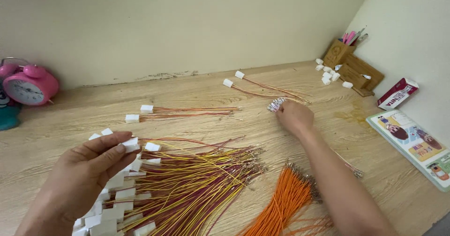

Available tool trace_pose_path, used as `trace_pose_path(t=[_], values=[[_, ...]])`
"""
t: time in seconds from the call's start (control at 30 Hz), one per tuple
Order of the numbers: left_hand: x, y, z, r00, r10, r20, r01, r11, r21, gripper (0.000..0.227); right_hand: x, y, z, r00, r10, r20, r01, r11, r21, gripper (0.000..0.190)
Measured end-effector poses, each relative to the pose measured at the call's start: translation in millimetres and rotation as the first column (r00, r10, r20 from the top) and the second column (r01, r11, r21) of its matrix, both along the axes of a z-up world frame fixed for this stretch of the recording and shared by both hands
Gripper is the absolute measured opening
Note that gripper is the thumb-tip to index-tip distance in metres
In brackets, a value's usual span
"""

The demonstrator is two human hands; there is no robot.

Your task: The person assembles wire harnesses by inserting the ends of multi-colored wires into white plastic connectors. They handle bundles of orange, yellow, and pink wires, repeatedly picking up a connector and a wire, inserting the wire, and placing the completed unit on the table.

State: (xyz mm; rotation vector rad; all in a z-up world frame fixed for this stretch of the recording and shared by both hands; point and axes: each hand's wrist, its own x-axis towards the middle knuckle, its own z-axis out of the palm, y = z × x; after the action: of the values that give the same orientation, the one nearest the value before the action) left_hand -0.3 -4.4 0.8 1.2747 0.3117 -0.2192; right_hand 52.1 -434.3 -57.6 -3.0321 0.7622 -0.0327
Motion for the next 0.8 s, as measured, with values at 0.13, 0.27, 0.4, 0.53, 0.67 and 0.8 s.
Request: trace_pose_path(t=[0.13, 0.27, 0.4, 0.53, 0.67, 0.8], values=[[-6.2, -4.9, 15.7, 0.999, 0.007, -0.044, -0.006, 1.0, 0.019, 0.028, -10.2, 6.4, 18.3, 0.997, -0.043, 0.072, 0.028, 0.98, 0.199, 0.029], [-2.9, -1.7, 8.1, 0.999, 0.003, -0.039, -0.001, 0.999, 0.052, 0.029, -5.6, -26.4, 5.7, 0.966, -0.013, 0.256, -0.049, 0.971, 0.235, 0.03], [2.1, 4.9, -4.5, 0.999, -0.016, 0.034, 0.016, 1.0, -0.005, 0.024, -23.5, -21.8, 30.0, 0.924, -0.052, 0.38, -0.081, 0.942, 0.325, 0.024], [-7.7, -1.8, 17.2, 1.0, -0.01, -0.019, 0.011, 0.999, 0.031, 0.027, -44.7, -11.6, 55.4, 0.888, -0.012, 0.459, -0.135, 0.949, 0.287, 0.027], [-3.8, 3.0, 6.2, 0.999, -0.024, 0.03, 0.025, 1.0, -0.012, 0.025, -53.6, -17.5, 59.1, 0.85, -0.035, 0.525, -0.157, 0.935, 0.317, 0.026], [-9.0, -1.0, 19.5, 0.999, -0.031, -0.013, 0.031, 1.0, 0.002, 0.029, -68.2, -2.4, 80.5, 0.757, -0.001, 0.654, -0.264, 0.914, 0.308, 0.018]])
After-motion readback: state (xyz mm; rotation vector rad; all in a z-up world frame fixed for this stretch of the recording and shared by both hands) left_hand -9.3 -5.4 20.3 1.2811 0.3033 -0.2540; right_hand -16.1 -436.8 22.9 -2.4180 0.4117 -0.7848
